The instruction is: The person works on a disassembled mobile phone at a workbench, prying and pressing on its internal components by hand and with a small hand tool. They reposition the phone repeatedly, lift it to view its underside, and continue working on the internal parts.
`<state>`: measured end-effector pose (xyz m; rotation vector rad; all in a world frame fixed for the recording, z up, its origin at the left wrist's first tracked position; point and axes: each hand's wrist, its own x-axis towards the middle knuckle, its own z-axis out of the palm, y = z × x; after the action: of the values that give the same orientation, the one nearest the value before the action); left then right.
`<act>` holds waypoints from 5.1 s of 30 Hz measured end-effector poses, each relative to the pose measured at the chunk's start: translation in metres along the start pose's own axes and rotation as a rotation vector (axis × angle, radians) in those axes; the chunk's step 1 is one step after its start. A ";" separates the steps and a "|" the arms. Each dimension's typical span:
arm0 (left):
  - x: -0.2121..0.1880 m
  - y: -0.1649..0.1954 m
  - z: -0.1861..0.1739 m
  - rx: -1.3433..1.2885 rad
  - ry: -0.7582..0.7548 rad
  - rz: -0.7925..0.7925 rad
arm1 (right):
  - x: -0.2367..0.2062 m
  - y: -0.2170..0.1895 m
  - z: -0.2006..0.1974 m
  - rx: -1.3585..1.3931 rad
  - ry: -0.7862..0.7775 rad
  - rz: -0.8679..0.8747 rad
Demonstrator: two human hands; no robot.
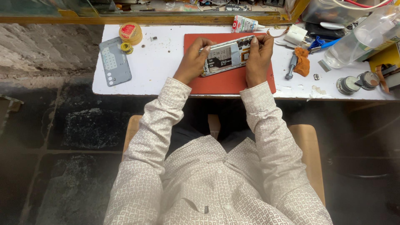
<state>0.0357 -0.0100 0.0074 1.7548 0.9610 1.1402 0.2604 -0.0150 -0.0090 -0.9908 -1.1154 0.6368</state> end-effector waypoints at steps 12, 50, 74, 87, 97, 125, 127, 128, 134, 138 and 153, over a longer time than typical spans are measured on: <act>-0.014 -0.005 -0.001 -0.249 0.130 -0.046 | -0.001 -0.004 0.002 -0.017 0.017 0.004; -0.018 -0.026 0.032 -0.651 0.071 -0.063 | -0.052 -0.052 0.067 -0.354 0.006 -0.274; -0.019 -0.007 0.033 -0.414 0.072 -0.036 | -0.060 -0.068 0.069 -0.449 -0.092 -0.454; -0.020 -0.007 0.032 -0.390 0.070 0.014 | -0.058 -0.060 0.070 -0.512 -0.077 -0.559; -0.021 -0.004 0.032 -0.419 0.078 -0.073 | -0.062 -0.061 0.069 -0.435 -0.046 -0.383; -0.019 -0.014 0.035 -0.472 0.048 -0.035 | -0.065 -0.064 0.068 -0.483 -0.042 -0.439; -0.018 -0.013 0.034 -0.499 0.044 -0.033 | -0.065 -0.063 0.068 -0.500 -0.009 -0.418; -0.018 -0.012 0.035 -0.503 0.042 -0.029 | -0.065 -0.063 0.068 -0.501 -0.001 -0.404; -0.018 -0.012 0.035 -0.407 0.058 -0.035 | -0.062 -0.061 0.068 -0.528 0.022 -0.384; -0.019 -0.013 0.035 -0.439 0.049 -0.031 | -0.063 -0.059 0.067 -0.420 -0.083 -0.449; -0.018 -0.018 0.037 -0.439 0.049 -0.043 | -0.060 -0.064 0.064 -0.466 -0.030 -0.422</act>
<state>0.0618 -0.0275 -0.0248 1.3525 0.7058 1.2605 0.1765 -0.0727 0.0288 -1.0900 -1.4834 0.0458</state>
